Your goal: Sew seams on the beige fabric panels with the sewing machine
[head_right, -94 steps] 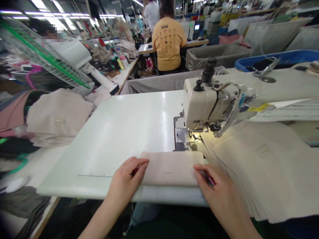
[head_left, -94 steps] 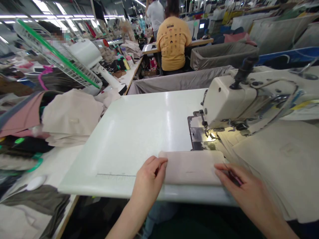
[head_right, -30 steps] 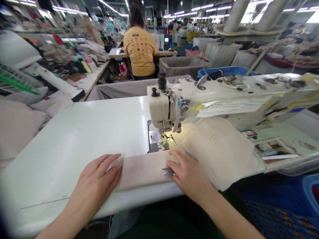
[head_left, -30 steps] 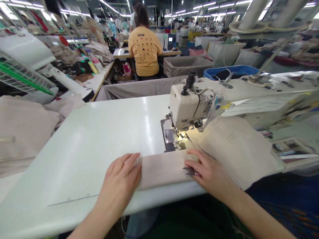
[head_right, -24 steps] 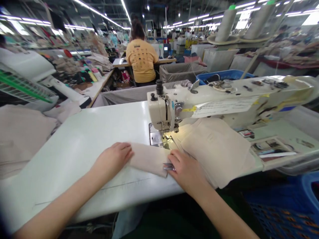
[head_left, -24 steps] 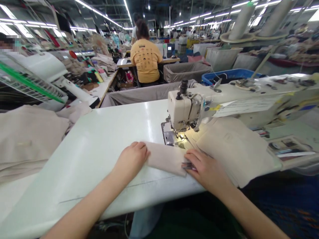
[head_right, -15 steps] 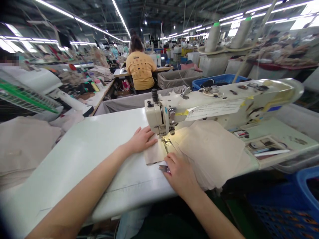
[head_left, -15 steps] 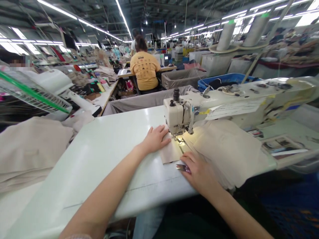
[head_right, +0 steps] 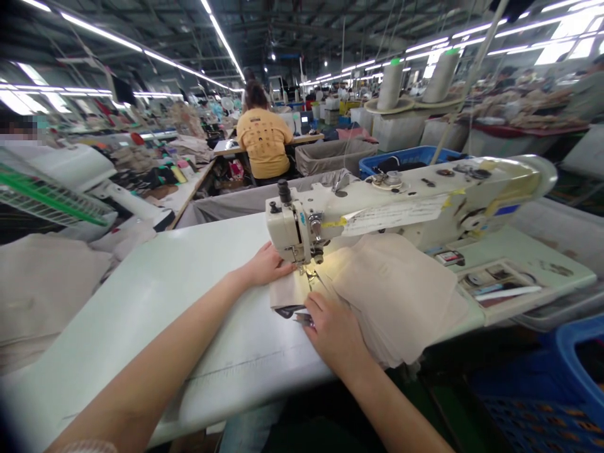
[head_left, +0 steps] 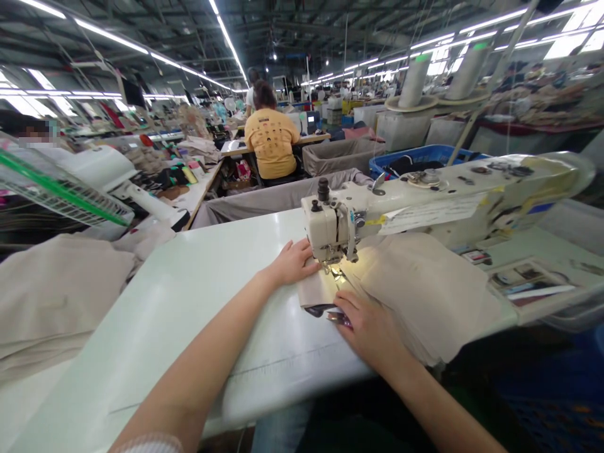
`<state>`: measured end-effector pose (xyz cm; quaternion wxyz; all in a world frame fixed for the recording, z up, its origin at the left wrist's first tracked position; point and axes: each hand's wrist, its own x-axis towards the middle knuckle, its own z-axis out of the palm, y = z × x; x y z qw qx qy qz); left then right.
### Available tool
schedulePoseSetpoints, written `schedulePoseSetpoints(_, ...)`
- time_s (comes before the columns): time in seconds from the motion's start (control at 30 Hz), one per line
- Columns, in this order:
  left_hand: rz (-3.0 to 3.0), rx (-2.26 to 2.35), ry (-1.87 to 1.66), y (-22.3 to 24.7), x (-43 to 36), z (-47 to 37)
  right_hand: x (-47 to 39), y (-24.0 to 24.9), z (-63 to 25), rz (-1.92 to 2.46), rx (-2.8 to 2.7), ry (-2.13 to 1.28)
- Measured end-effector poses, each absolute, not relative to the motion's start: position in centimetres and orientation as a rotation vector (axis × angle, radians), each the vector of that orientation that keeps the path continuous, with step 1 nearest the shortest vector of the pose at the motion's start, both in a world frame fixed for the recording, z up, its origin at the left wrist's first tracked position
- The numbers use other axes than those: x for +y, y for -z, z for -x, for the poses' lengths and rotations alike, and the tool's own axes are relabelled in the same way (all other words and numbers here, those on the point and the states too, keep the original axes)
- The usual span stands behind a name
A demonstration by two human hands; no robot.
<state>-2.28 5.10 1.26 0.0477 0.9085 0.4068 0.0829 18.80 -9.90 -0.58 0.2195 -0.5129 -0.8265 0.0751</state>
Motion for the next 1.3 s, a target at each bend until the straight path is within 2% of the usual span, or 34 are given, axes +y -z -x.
schedulePoseSetpoints(0.5, -2.789, 1.297, -0.208, -0.9, 5.8, 2.4, -8.5, -0.4, -19.0, 1.5, -2.43, -0.337)
schedulePoseSetpoints(0.7, -2.864, 1.578, -0.205, -2.0, 2.3, 0.6, -8.4, -0.5, -19.2, 1.482, -2.457, -0.35)
schedulePoseSetpoints(0.97, -2.885, 0.943, -0.448, -0.5, -5.7, 0.4, -8.9, 0.6, -19.7, 1.477, -2.443, -0.318)
schedulePoseSetpoints(1.3, -2.834, 0.969, -0.413, -0.9, -4.3, 0.9, -7.2, -0.2, -19.2, 1.457, -2.41, -0.377)
